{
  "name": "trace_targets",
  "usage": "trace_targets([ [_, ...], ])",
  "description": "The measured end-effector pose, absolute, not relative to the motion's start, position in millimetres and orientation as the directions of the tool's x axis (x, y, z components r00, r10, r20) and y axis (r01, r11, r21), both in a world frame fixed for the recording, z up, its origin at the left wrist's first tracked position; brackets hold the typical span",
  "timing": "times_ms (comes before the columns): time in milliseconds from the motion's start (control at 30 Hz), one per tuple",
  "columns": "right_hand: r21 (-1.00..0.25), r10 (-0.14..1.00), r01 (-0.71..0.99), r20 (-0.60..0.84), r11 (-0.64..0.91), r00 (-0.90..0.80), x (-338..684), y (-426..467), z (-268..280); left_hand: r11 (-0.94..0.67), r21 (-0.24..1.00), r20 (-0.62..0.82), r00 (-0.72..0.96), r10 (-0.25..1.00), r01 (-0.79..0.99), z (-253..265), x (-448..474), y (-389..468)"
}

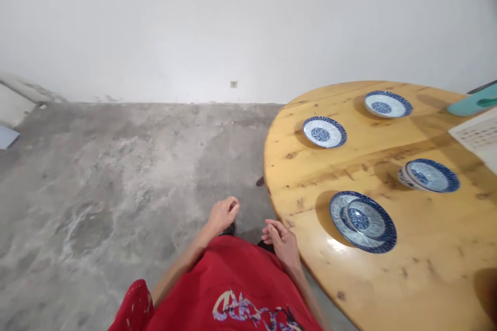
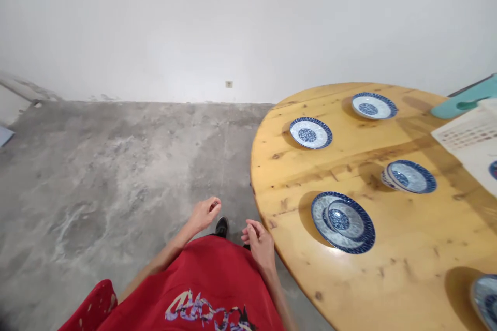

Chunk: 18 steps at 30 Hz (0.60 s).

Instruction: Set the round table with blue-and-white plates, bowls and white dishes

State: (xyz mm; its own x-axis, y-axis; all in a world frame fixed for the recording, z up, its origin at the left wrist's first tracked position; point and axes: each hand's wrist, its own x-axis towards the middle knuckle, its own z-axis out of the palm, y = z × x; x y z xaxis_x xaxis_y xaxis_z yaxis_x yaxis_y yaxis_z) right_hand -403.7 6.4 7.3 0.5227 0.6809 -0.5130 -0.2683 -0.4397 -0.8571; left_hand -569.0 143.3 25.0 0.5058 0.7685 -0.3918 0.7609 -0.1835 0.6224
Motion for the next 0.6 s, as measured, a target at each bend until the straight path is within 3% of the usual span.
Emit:
trace_targets([
  [233,-0.837,0.602,-0.330,-0.545,-0.437,0.584,-407.5,46.7,3.4,-0.256,0.692,-0.357,0.629,0.691,0.675,22.0,-540.3,185.5],
  [400,-0.849,0.642,-0.330,-0.528,-0.412,0.556,-403.6,87.9,-3.9,-0.281,0.741,-0.339,0.701,0.627,0.610,21.1,-516.0,218.9],
  [600,-0.864,0.640,-0.383,-0.500,-0.326,0.584,-373.6,139.0,-10.5,-0.352,0.717,-0.338,0.742,0.579,0.602,17.7,-476.5,281.9],
])
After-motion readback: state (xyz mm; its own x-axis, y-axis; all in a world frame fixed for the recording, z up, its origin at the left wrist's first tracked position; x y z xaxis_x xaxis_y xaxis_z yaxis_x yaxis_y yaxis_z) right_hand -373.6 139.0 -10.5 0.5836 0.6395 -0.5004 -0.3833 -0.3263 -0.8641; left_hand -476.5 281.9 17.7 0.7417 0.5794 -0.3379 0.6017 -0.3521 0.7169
